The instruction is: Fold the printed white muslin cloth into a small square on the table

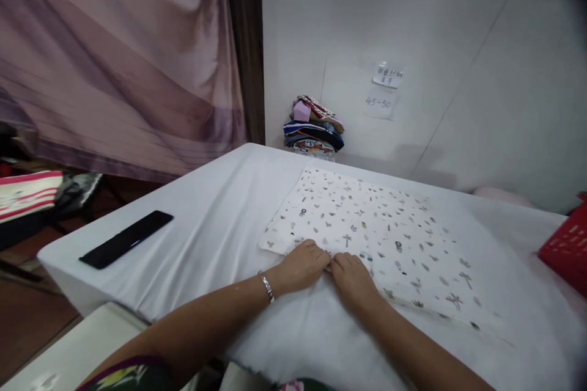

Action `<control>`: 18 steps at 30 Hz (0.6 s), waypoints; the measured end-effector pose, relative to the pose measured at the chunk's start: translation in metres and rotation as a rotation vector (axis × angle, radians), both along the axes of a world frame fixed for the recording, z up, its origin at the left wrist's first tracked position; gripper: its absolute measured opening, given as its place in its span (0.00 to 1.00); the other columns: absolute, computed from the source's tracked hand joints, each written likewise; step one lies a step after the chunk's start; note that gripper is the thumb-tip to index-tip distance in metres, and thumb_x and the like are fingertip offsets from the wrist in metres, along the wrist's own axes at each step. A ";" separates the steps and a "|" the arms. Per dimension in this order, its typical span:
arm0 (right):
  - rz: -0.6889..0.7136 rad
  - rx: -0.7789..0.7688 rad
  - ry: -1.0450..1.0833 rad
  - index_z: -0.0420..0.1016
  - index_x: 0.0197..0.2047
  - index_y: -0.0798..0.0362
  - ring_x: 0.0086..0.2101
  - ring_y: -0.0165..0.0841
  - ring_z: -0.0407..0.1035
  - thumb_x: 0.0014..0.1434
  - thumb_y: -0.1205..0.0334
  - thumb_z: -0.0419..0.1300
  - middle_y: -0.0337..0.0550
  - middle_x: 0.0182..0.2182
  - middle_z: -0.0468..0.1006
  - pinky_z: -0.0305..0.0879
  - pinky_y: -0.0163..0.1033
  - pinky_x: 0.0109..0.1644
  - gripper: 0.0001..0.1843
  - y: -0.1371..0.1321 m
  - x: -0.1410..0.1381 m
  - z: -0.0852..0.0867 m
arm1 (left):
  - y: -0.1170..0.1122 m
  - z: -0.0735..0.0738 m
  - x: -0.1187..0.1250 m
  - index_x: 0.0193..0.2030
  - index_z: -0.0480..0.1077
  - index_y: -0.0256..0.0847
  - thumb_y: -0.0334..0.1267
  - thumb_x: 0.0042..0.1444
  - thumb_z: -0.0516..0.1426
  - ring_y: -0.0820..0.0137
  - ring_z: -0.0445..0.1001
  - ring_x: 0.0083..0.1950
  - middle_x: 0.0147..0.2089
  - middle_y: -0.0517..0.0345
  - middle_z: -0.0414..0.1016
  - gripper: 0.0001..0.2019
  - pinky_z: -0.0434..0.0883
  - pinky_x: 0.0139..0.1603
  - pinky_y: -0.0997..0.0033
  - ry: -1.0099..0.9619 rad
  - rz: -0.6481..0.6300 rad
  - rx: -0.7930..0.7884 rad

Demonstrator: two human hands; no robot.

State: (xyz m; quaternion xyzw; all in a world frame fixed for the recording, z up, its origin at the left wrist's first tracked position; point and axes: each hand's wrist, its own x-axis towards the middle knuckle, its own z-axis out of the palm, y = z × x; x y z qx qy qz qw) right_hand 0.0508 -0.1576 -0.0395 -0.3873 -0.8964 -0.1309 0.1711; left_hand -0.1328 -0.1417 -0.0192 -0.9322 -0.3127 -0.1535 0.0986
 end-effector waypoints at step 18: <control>-0.041 -0.132 -0.158 0.69 0.52 0.57 0.40 0.38 0.65 0.61 0.72 0.49 0.50 0.43 0.73 0.58 0.41 0.43 0.17 0.003 -0.007 0.004 | 0.009 0.001 -0.072 0.37 0.65 0.39 0.21 0.49 0.49 0.64 0.67 0.40 0.36 0.51 0.71 0.12 0.60 0.43 0.63 -0.037 0.371 -0.066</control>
